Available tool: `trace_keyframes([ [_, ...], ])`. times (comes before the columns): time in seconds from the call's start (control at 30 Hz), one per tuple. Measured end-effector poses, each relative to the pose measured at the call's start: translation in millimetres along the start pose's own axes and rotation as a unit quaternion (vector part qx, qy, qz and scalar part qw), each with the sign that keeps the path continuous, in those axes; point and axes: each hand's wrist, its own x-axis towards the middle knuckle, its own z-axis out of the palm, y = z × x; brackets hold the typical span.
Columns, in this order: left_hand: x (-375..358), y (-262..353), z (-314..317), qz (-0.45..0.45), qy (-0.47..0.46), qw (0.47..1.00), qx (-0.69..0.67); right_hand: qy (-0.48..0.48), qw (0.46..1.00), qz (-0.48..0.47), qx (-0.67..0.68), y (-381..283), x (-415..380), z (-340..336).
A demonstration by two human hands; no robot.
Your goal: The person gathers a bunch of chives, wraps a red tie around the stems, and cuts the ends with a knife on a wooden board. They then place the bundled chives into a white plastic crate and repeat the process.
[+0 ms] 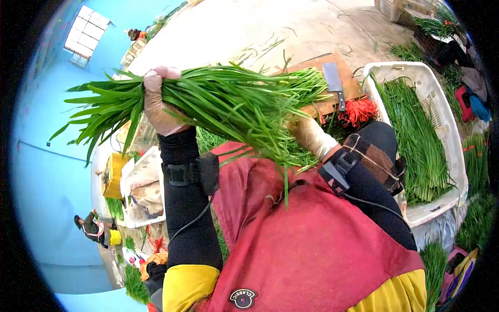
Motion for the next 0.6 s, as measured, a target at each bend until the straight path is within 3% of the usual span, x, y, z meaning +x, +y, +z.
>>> trace_keyframes([
  [0.03,5,6,-9,0.011,0.023,0.999,0.038,-0.01,0.967,-0.084,-0.24,6,-8,3],
  [0.07,10,12,-19,0.023,0.045,0.996,0.075,0.01,0.994,0.103,0.046,15,-23,6],
  [0.1,13,18,-31,0.0,-0.007,1.0,-0.027,0.073,0.993,0.048,0.076,40,-33,28],
  [0.2,13,30,-32,0.009,-0.027,0.999,-0.035,-0.194,0.971,0.126,0.063,46,-67,6],
  [0.3,9,37,-33,0.006,-0.052,0.999,0.003,-0.141,0.943,0.09,0.286,40,-70,-25],
  [0.33,7,36,-34,0.003,-0.064,0.998,0.019,-0.11,0.919,0.067,0.372,25,-58,-47],
  [0.4,6,30,-33,0.04,-0.095,0.992,0.072,-0.198,0.744,-0.08,0.633,-8,-47,-106],
  [0.47,5,22,-23,0.078,-0.13,0.981,0.121,-0.036,0.86,-0.127,0.492,8,-35,-96],
  [0.5,1,17,-15,0.084,-0.135,0.972,0.172,-0.042,0.884,-0.093,0.456,-18,-29,-111],
  [0.53,-4,12,-7,0.089,-0.138,0.961,0.223,-0.085,0.863,-0.029,0.497,-35,-25,-116],
  [0.6,-12,4,10,0.036,-0.181,0.972,0.147,-0.013,0.862,-0.058,0.503,-49,-4,-95],
])
